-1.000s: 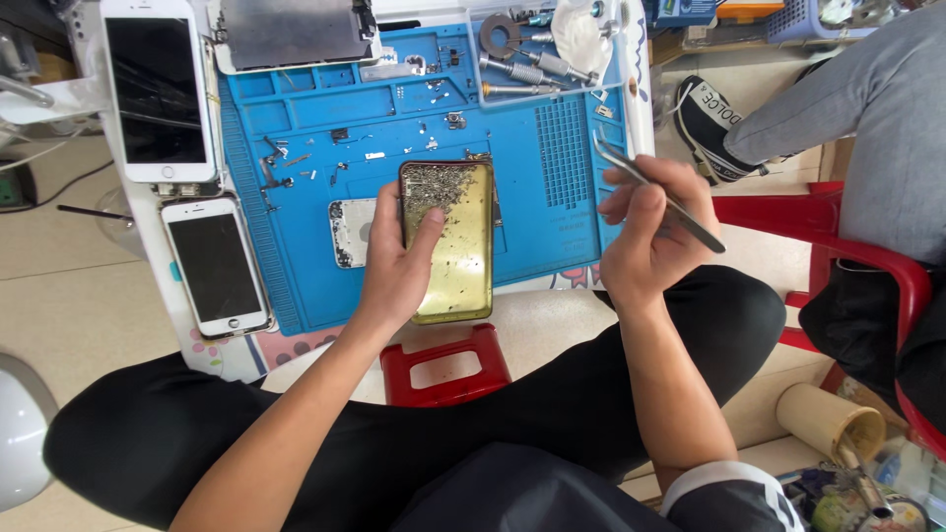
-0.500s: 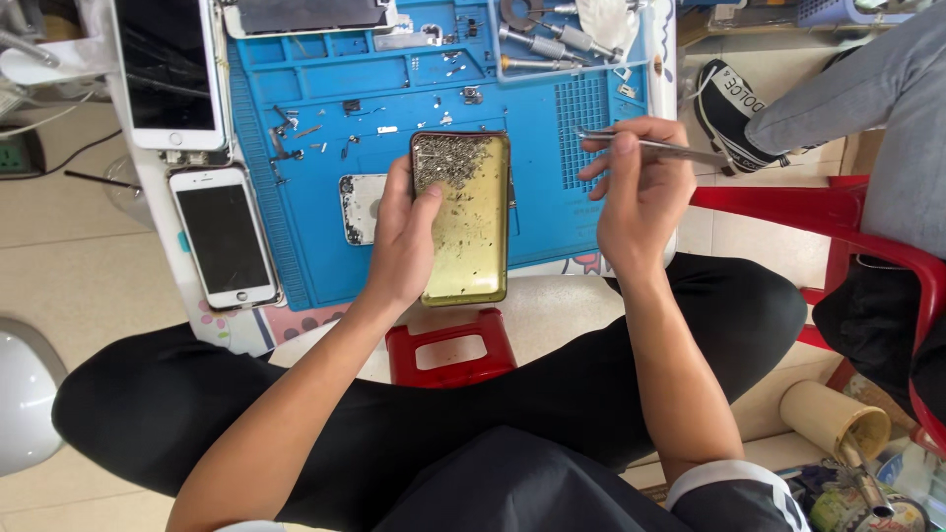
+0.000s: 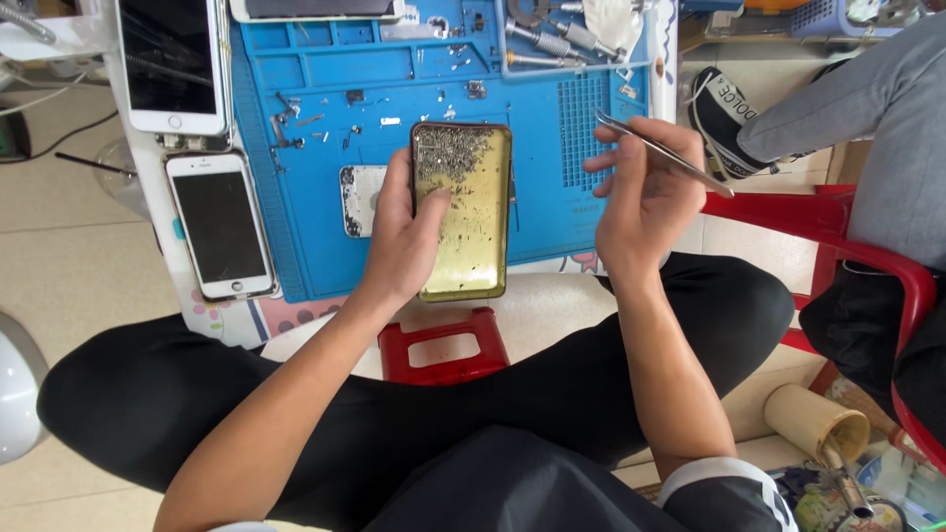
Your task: The person uses tweezers to pick up small screws from a gold-colored tray and places them onto a blue work mat. They then use a screwdriver to tighten screws on a disassembled smartphone motherboard and other components laid out on the mat.
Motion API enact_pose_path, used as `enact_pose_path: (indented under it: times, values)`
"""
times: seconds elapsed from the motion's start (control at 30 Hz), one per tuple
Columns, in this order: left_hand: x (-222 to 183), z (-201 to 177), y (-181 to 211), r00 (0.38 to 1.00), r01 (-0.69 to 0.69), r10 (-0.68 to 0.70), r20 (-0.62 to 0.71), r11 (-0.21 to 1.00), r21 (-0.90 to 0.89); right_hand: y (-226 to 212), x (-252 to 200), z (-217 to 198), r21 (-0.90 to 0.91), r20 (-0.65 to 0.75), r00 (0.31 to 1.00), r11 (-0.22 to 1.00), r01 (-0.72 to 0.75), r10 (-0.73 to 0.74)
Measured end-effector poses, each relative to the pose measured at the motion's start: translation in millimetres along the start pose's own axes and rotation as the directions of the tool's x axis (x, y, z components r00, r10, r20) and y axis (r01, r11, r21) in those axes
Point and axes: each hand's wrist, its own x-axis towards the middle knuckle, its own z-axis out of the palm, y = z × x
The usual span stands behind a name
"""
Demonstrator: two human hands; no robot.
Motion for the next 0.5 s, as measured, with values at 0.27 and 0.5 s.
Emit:
enact_pose_path:
  times: [0.27, 0.5]
  values:
    - [6, -1, -13, 1.0, 0.019, -0.019, -0.006, 0.999, -0.034, 0, 9, -22, -0.087, -0.136, 0.98, 0.987, 0.133, -0.144]
    - [7, 1, 8, 0.991, 0.124, -0.121, -0.054, 0.99, 0.06, 10, 6, -27, -0.061, -0.155, 0.985, 0.994, -0.086, 0.075]
